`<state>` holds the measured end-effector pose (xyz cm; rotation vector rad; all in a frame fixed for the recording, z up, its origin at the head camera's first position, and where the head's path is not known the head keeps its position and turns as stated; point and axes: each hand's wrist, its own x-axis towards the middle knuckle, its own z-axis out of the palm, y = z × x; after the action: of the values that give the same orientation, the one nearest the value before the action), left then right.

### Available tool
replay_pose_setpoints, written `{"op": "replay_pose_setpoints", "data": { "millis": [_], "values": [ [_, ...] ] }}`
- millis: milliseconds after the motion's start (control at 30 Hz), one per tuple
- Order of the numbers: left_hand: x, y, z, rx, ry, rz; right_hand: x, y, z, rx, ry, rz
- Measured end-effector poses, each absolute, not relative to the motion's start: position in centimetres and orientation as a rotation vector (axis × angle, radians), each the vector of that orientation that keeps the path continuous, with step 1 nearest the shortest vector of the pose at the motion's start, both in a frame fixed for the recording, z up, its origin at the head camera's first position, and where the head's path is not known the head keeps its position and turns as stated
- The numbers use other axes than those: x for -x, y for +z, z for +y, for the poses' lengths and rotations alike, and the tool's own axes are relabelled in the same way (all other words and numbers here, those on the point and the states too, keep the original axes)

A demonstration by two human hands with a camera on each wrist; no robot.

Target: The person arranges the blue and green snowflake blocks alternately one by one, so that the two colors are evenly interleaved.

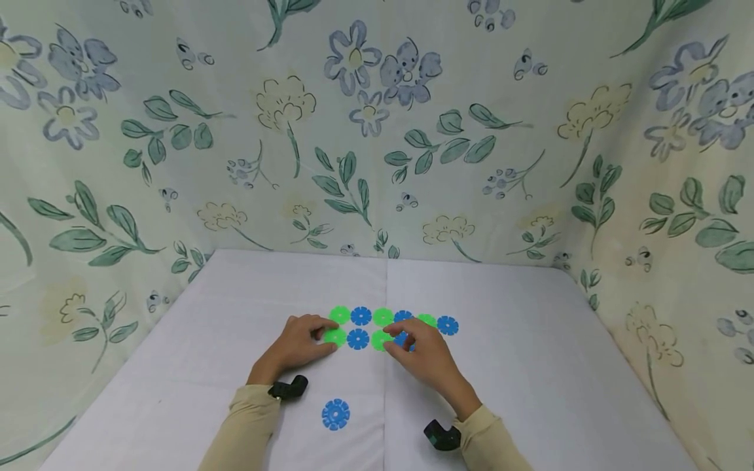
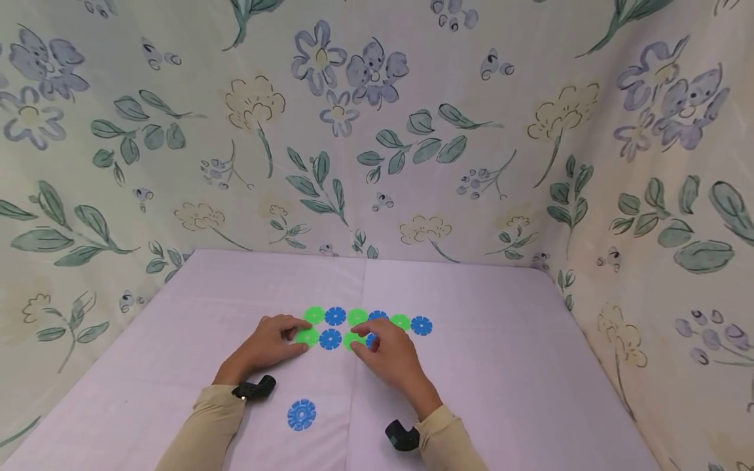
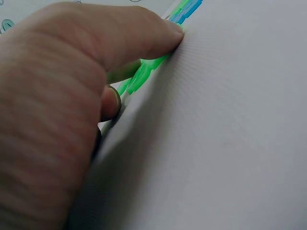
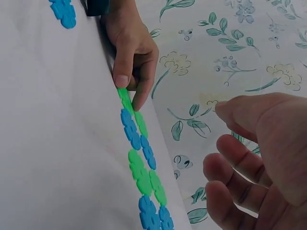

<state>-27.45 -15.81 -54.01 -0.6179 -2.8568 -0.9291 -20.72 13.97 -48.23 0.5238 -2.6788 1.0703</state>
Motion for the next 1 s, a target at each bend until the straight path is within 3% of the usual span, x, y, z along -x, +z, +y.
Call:
{"op": "replay_pose_setpoints", "data": {
  "millis": [467,1000],
  "values": [
    [27.4,-54.0,-15.9,0.585,-0.889,-2.895,20.0,-46.5,10.9,-0.911,1.059,-2.863],
    [27.4,-54.0,-15.8,0.628,-0.866,-2.859,19.8,-48.4,9.6,-0.998,1.075,-2.983]
  ]
}}
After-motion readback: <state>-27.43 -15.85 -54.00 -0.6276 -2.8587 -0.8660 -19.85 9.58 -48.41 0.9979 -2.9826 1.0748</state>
